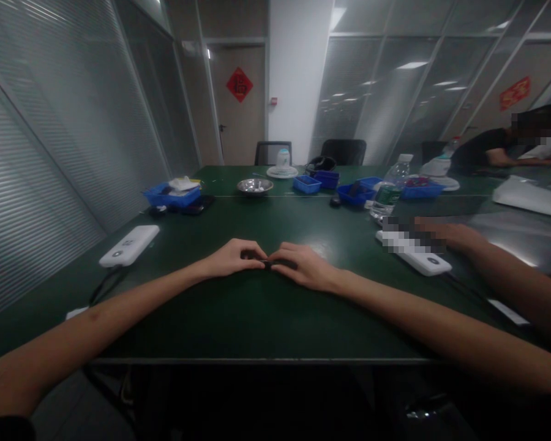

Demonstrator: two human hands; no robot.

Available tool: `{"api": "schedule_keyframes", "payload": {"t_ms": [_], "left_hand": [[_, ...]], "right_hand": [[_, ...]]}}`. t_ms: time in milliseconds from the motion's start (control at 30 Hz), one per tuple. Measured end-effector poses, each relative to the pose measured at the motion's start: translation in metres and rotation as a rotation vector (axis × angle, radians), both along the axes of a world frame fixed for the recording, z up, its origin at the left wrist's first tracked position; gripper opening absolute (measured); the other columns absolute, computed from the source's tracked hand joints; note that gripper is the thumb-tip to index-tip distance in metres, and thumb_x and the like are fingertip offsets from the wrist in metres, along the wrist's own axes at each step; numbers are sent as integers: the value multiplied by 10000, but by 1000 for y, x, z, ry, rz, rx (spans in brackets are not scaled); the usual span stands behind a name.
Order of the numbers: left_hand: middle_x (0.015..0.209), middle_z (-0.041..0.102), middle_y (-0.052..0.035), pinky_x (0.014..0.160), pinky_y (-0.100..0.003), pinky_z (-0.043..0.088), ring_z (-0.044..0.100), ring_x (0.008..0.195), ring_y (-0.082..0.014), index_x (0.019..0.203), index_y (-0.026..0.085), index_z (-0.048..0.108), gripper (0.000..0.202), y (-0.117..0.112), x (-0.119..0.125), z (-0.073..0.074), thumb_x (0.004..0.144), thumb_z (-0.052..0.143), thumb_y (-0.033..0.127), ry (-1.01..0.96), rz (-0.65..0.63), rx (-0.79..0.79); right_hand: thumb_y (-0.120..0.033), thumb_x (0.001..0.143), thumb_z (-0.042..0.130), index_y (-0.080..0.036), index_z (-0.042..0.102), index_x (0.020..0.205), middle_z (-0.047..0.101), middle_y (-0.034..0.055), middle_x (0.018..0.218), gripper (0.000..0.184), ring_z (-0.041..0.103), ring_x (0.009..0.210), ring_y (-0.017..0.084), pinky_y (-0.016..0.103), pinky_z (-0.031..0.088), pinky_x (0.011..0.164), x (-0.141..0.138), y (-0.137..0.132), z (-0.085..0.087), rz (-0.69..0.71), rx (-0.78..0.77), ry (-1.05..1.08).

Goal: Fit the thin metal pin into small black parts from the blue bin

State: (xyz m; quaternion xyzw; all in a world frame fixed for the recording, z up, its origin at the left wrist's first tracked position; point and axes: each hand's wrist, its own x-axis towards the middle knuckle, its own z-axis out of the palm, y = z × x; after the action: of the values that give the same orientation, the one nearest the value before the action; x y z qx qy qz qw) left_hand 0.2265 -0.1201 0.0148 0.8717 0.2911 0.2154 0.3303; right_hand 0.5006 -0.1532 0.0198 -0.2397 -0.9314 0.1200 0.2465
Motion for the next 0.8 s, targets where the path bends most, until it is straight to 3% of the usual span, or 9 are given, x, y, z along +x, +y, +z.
{"api": "schedule_keyframes", "payload": {"t_ms": [133, 300, 433, 533, 667, 800], "left_hand": [[1118, 701, -75, 776, -295, 461, 610, 917, -193, 1211, 206, 737, 315, -1, 0, 1, 953, 704, 383, 0, 5, 110], [1266, 670, -89, 890, -317, 480, 616, 1097, -229, 1361, 242, 663, 421, -2, -3, 3, 956, 699, 350, 26, -42, 92], [1171, 696, -91, 838, -309, 492, 643, 996, -209, 1250, 211, 729, 309, -1, -4, 0, 1005, 632, 373, 2, -12, 84], [1135, 718, -85, 878, -326, 501, 661, 997, -211, 1191, 208, 762, 277, 5, -7, -2, 996, 649, 367, -23, 19, 102], [1133, 747, -74, 935, -350, 511, 684, 1042, -227, 1152, 221, 787, 270, 28, -28, -4, 955, 694, 381, 7, 136, 126], [1144, 770, -67, 941, -378, 526, 702, 1043, -257, 1105, 239, 809, 281, 65, -78, -4, 911, 710, 418, 98, 413, 176]], "right_hand": [[-342, 1054, 565, -201, 682, 1260, 672, 79, 1090, 276, 650, 940, 183, 308, 518, 808, 1, -1, -1, -11, 6, 29], [-322, 1044, 575, -202, 696, 1237, 688, 83, 1086, 257, 654, 928, 189, 315, 518, 809, 2, 2, -5, -120, 42, 64], [-323, 1041, 575, -195, 705, 1201, 698, 87, 1078, 242, 658, 931, 193, 328, 524, 835, 4, 4, -5, -163, 49, 105], [-334, 1040, 578, -199, 699, 1215, 697, 87, 1096, 252, 659, 933, 194, 329, 523, 822, 4, 3, -5, -164, 52, 73], [-351, 1046, 568, -199, 692, 1230, 692, 85, 1115, 269, 658, 906, 187, 315, 514, 767, 5, 1, -5, -159, 59, 2], [-351, 1053, 559, -190, 683, 1246, 689, 81, 1131, 280, 656, 914, 180, 316, 513, 773, 5, 1, -5, -144, 58, -9]]}}
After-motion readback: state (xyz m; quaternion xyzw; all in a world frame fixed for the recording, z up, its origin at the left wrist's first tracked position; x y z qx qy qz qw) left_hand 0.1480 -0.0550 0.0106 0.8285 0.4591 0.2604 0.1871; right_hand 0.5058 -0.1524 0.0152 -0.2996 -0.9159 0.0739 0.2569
